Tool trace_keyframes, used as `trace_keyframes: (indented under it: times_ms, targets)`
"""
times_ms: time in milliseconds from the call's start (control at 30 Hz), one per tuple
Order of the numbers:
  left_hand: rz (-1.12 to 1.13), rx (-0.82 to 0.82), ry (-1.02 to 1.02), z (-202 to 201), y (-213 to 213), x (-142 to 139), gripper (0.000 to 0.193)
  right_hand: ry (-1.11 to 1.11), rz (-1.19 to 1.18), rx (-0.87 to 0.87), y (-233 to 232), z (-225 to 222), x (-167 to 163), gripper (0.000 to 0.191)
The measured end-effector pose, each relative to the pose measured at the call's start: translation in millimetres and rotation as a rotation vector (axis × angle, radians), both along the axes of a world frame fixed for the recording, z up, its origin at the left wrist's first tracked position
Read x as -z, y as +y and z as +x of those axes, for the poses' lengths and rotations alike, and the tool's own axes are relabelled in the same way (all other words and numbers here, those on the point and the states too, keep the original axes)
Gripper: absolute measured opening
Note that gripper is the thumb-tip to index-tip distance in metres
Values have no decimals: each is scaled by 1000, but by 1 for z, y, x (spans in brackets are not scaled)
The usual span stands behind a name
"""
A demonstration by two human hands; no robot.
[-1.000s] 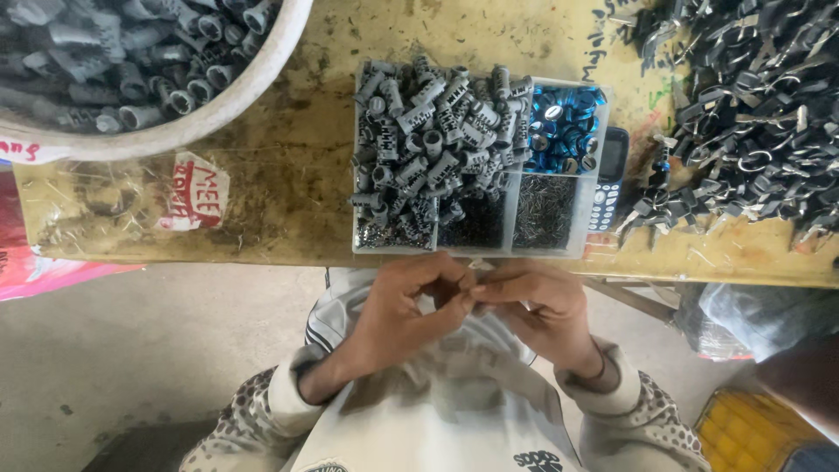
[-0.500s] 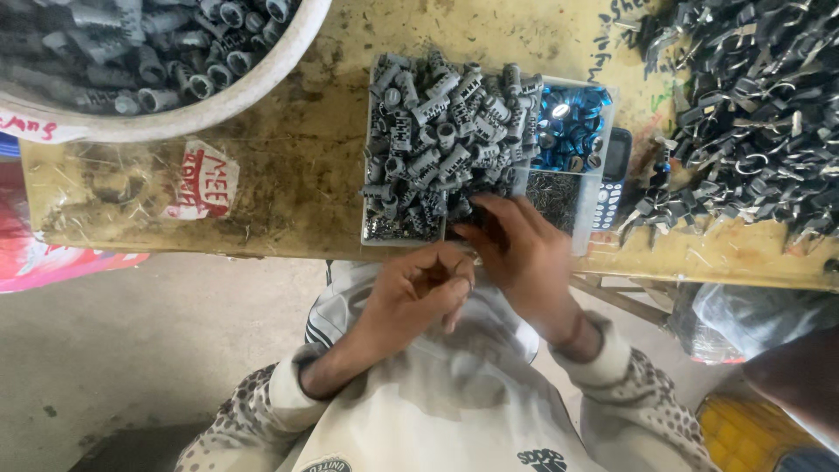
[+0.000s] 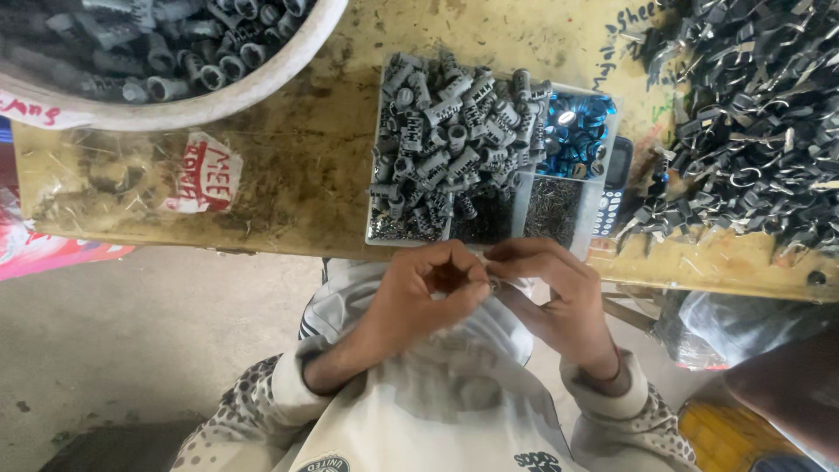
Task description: The person sits at a workbench assembling small keychain components. They pick gray housing pieces and blue caps from a compartment tray, press the parts together by hand to fit them, and place the finished assemblies with the pile of key rings and hooks on the table.
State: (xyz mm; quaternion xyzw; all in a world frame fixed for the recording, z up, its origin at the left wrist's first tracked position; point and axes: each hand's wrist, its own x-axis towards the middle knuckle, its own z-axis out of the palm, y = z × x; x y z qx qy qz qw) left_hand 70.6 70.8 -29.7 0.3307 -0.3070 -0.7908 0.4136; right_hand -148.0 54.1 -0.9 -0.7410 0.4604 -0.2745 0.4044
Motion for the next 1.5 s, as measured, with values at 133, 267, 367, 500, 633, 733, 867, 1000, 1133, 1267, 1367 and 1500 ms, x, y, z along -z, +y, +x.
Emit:
trace_keyframes:
  times_ms: [133,267,367,500,633,733,867,1000,1133,1267,1367,1500]
  targets:
    - [-82,-12,-292,-3,-2,-10,8,-61,-8,59,-1,4,1,37]
    - [-39,-101,-319,-6,0,-17,5,93,-115,20,-1,2,-1,34]
    - [-30,-80,-375,-11,-1,-17,5,114,-154,53,-1,1,-5,32]
    - [-38,-104,-386,-17,-1,-15,5,110,-191,73,-3,3,-9,32]
    - [-89,-129,-420,-19,1,-11,6,127,-292,28,-7,-1,-13,32]
    - [-229,-151,-480,-25,-1,-6,5,165,-388,-45,-8,-9,-14,33]
    - [-596,-275,-612,-43,-5,-3,17,228,-365,83,1,-8,-9,33]
    - [-629,-263,-509,-40,-2,-5,31,179,-186,134,8,-2,-9,39]
    - [-758,-253,-627,-28,-1,6,24,-13,119,-34,-26,-26,-24,41]
    - [-946,-280,-500,-37,1,22,23,613,-337,351,-86,-43,-10,13]
    - [-967,-160,-406,-37,6,24,25,516,-502,278,-120,-47,14,14]
    - [-970,-123,-432,-18,2,23,23,62,-186,319,-118,-63,20,13]
